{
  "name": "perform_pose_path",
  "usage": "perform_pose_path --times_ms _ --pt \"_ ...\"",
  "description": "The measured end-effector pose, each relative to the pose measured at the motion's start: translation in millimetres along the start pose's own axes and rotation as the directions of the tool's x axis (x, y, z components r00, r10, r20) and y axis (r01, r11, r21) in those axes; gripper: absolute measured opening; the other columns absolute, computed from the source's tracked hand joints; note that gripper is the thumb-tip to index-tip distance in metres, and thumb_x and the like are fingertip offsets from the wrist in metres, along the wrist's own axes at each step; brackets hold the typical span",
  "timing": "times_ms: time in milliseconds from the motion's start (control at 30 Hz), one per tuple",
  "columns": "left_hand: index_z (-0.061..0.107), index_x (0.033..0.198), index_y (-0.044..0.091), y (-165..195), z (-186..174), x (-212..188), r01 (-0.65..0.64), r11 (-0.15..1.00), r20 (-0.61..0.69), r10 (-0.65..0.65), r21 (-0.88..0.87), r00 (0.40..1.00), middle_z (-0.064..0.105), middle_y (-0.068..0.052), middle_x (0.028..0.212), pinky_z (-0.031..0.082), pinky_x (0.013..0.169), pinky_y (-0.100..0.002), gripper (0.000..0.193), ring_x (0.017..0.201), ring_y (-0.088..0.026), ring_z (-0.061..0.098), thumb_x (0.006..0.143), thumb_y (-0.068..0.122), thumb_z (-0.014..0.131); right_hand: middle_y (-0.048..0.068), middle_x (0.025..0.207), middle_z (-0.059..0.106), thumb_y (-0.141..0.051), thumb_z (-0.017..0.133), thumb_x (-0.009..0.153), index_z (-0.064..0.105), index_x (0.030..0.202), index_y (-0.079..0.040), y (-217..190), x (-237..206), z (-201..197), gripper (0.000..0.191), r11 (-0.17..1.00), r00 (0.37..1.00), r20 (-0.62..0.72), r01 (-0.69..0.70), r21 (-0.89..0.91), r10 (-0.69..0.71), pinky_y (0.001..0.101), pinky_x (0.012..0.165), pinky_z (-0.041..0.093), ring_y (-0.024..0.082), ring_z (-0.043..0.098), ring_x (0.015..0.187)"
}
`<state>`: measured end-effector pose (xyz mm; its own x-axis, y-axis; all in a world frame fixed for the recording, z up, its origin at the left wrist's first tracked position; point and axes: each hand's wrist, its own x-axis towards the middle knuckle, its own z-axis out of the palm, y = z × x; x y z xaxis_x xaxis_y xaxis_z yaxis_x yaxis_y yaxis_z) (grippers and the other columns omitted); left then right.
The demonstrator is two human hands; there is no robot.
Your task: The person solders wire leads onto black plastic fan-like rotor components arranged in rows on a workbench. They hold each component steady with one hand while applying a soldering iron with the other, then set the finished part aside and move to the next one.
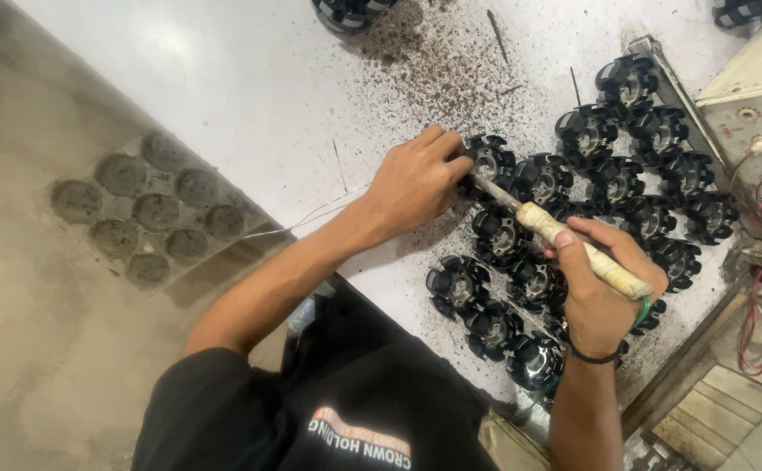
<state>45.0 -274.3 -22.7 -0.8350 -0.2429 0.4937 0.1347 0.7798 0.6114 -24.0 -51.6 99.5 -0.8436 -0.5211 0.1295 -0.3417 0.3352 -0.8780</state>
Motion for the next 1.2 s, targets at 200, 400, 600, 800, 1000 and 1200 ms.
perform_pose_path --times_ms 200,400,600,800,1000,1200 --pt "0.073 0.092 0.003 -1 8 -1 0.027 0.999 -0.009 -0.027 -0.036 1.000 0.061 -0.008 0.095 0.054 0.068 -0.038 0.009 0.093 -0.025 0.059 0.083 0.003 0.070 0.017 0.098 0.073 0.003 0.070 0.103 0.070 0.115 0.012 -1 0 0 0.015 1.000 1.000 0.007 0.012 0.002 -0.012 0.0255 0.082 0.059 0.018 0.073 0.083" --pt "0.075 0.093 0.003 -4 14 -1 0.036 0.996 -0.013 -0.037 -0.079 0.999 0.064 -0.008 0.092 0.053 0.065 -0.038 0.012 0.090 -0.025 0.060 0.083 0.003 0.069 0.016 0.102 0.073 0.003 0.070 0.103 0.070 0.116 0.011 0 2 -1 0.015 1.000 1.000 0.015 0.020 -0.002 -0.020 0.0252 0.081 0.059 0.019 0.074 0.088" --pt "0.073 0.097 0.003 -5 17 1 0.016 0.994 -0.026 -0.019 -0.107 0.999 0.065 -0.009 0.088 0.053 0.067 -0.039 0.010 0.086 -0.024 0.060 0.088 0.007 0.070 0.016 0.104 0.073 0.004 0.069 0.102 0.071 0.115 0.010 -1 3 0 0.015 1.000 1.000 0.019 0.013 0.010 -0.013 0.0250 0.079 0.059 0.019 0.074 0.089" --pt "0.071 0.098 0.003 -5 3 4 0.098 0.990 -0.123 -0.111 -0.104 0.986 0.066 -0.007 0.089 0.050 0.063 -0.036 0.007 0.080 -0.019 0.060 0.100 0.010 0.069 0.019 0.105 0.073 0.004 0.070 0.101 0.070 0.114 0.011 7 -1 -8 0.015 0.989 0.999 -0.034 -0.026 0.148 0.032 0.0282 0.079 0.062 0.022 0.074 0.088" --pt "0.067 0.109 0.004 1 -5 8 0.088 0.992 0.005 -0.088 0.087 0.996 0.066 -0.010 0.098 0.051 0.074 -0.039 0.032 0.091 -0.025 0.057 0.093 0.030 0.078 0.023 0.106 0.072 0.000 0.067 0.103 0.068 0.114 0.010 35 -36 -34 0.015 0.967 0.982 -0.184 0.076 0.242 -0.032 0.0324 0.078 0.066 0.027 0.077 0.088" --pt "0.049 0.136 -0.005 13 7 12 0.020 0.984 0.127 -0.043 0.177 0.991 0.059 -0.019 0.129 0.048 0.098 -0.044 0.098 0.109 -0.034 0.051 0.064 0.047 0.091 0.026 0.102 0.069 0.001 0.066 0.108 0.065 0.115 0.016 48 -110 -76 0.017 0.983 0.928 -0.328 0.183 -0.011 -0.176 0.0316 0.079 0.064 0.029 0.075 0.090"
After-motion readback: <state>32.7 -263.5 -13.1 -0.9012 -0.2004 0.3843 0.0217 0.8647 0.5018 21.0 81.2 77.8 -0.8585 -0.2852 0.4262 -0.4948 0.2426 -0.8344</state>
